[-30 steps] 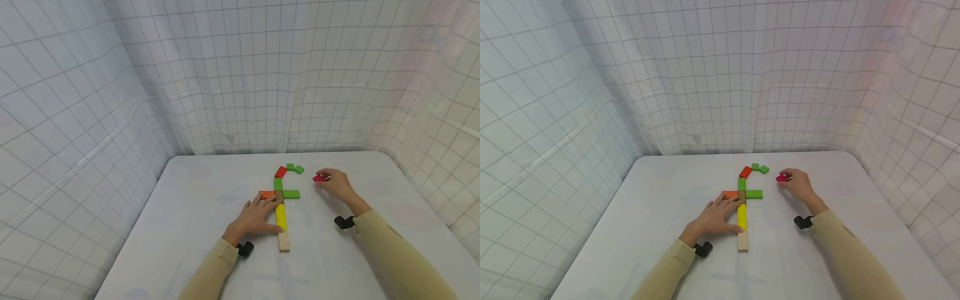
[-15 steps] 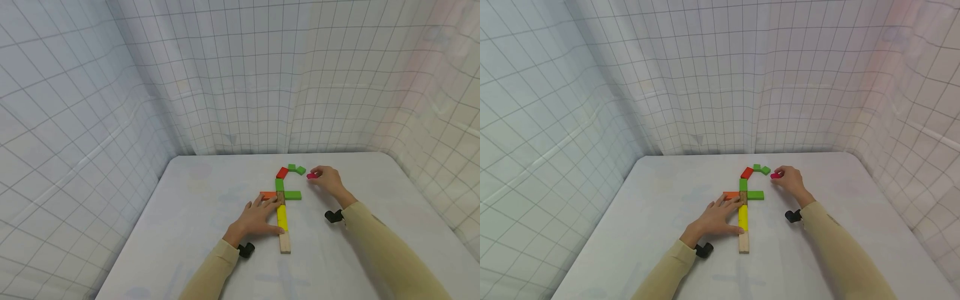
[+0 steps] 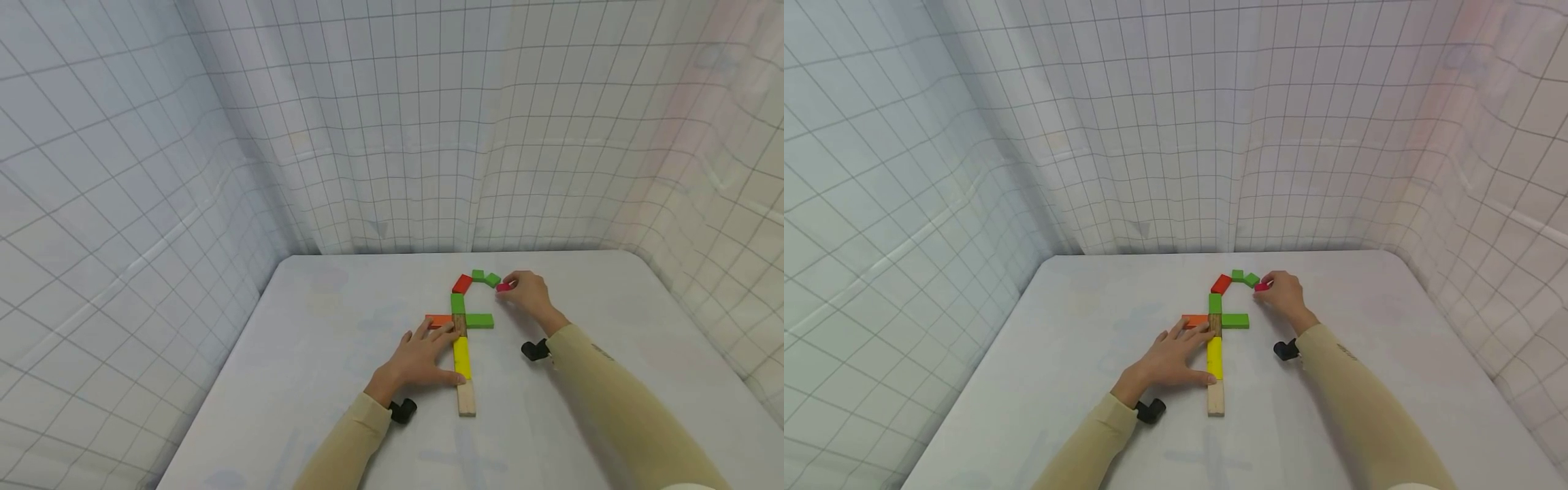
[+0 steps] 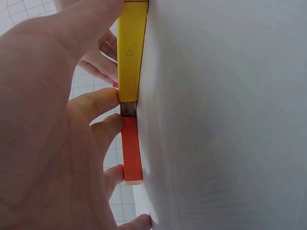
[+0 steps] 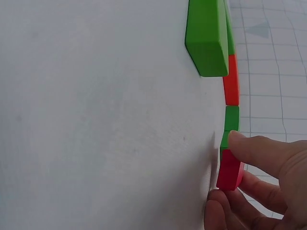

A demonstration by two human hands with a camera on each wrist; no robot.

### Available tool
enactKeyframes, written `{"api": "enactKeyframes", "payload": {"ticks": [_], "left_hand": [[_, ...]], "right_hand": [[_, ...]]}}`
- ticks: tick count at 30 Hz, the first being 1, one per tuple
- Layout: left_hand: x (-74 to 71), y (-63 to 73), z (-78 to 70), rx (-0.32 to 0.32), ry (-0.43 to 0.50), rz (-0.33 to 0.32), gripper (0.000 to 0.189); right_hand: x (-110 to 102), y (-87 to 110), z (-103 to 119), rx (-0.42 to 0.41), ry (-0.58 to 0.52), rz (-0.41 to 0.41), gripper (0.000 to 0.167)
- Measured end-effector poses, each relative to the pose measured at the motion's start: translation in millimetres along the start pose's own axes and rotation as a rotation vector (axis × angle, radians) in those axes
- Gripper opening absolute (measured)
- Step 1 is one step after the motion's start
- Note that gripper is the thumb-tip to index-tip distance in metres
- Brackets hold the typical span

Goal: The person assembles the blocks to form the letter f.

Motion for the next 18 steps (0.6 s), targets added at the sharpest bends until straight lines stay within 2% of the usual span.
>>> {"api": "enactKeyframes", "payload": {"ticks": [10,18], "left_hand": [[0.9,-0.6,-0.2,-0.001,-0.015,-0.005,0.092],[-0.1,1.2,-0.5,0.003,-0.026,-0.002,0.092]], "right_hand": [[7.5,-4.1,-1.8,0.001,0.051,0.01,0.042],[8.6,-3.1,2.2,0.011,0.045,0.011,0.043]]}}
Point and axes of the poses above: each hand's wrist, its own y-axis away from the middle knuckle, its own x-axis out of the palm, z = x × y, the point moved 7 cm from there along -y, towards the middle knuckle, and after that the axes turned 14 degrees about -x, right-handed, at the moved point
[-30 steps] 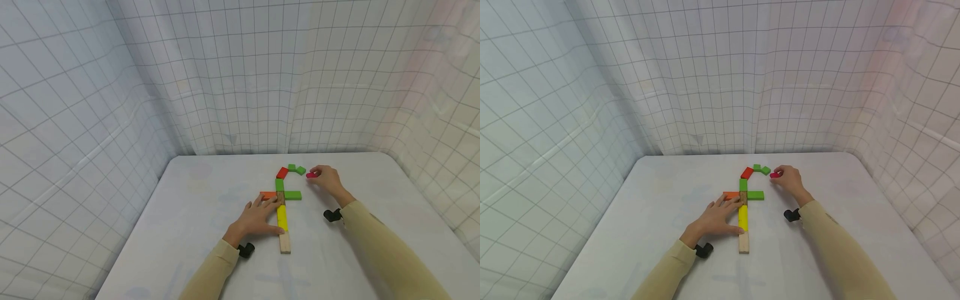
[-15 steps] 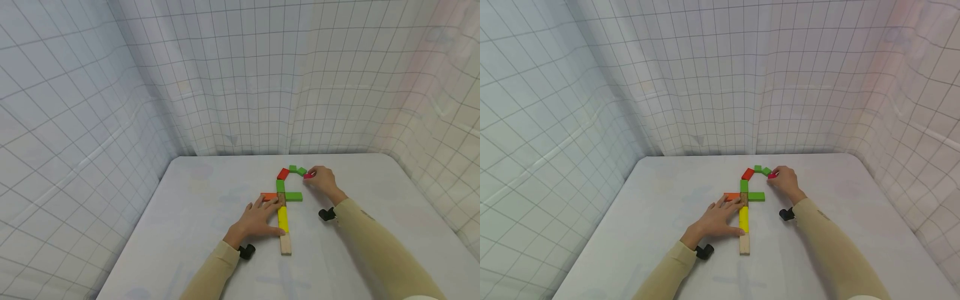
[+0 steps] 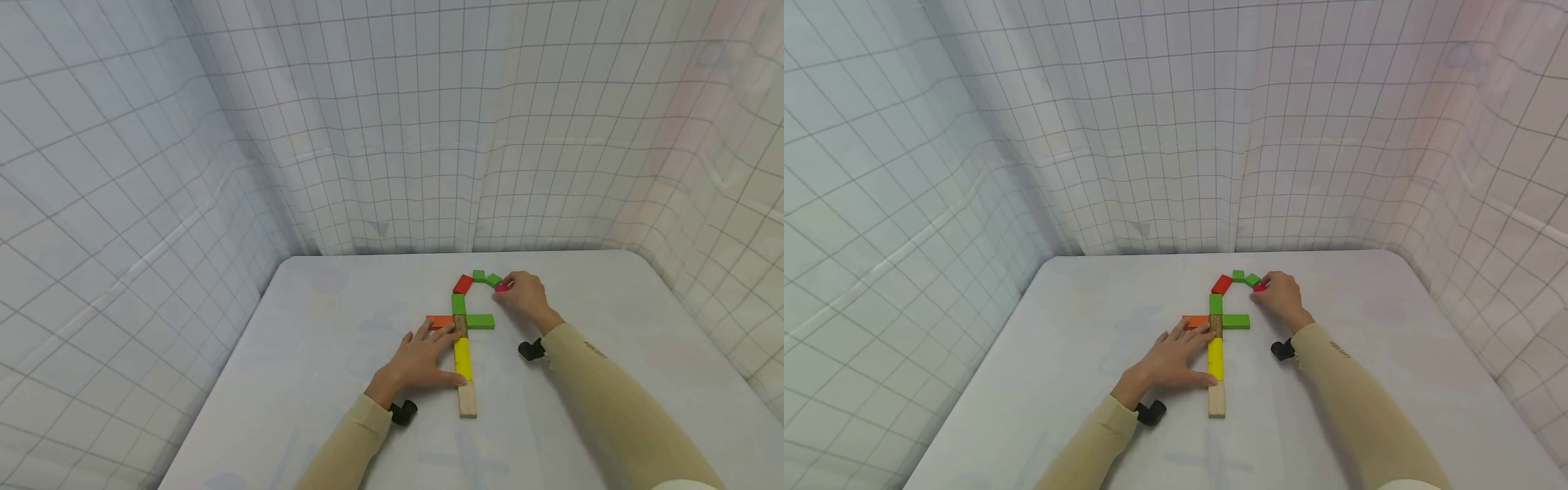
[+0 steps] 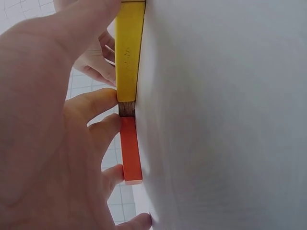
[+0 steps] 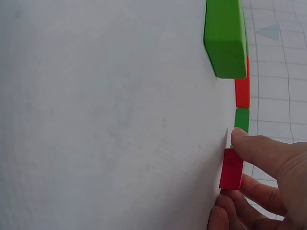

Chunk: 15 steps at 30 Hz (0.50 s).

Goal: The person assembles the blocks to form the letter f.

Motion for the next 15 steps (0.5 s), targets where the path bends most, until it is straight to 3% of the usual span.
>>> {"api": "enactKeyframes", "payload": {"ticks": [15], "left_hand": [[-3.9,0.1,-3.8,0.014,0.012,-0.001,0.095]], "right_hand": [[-4.3,0.7,3.4,0.001,0.012,0.018,0.049]]}}
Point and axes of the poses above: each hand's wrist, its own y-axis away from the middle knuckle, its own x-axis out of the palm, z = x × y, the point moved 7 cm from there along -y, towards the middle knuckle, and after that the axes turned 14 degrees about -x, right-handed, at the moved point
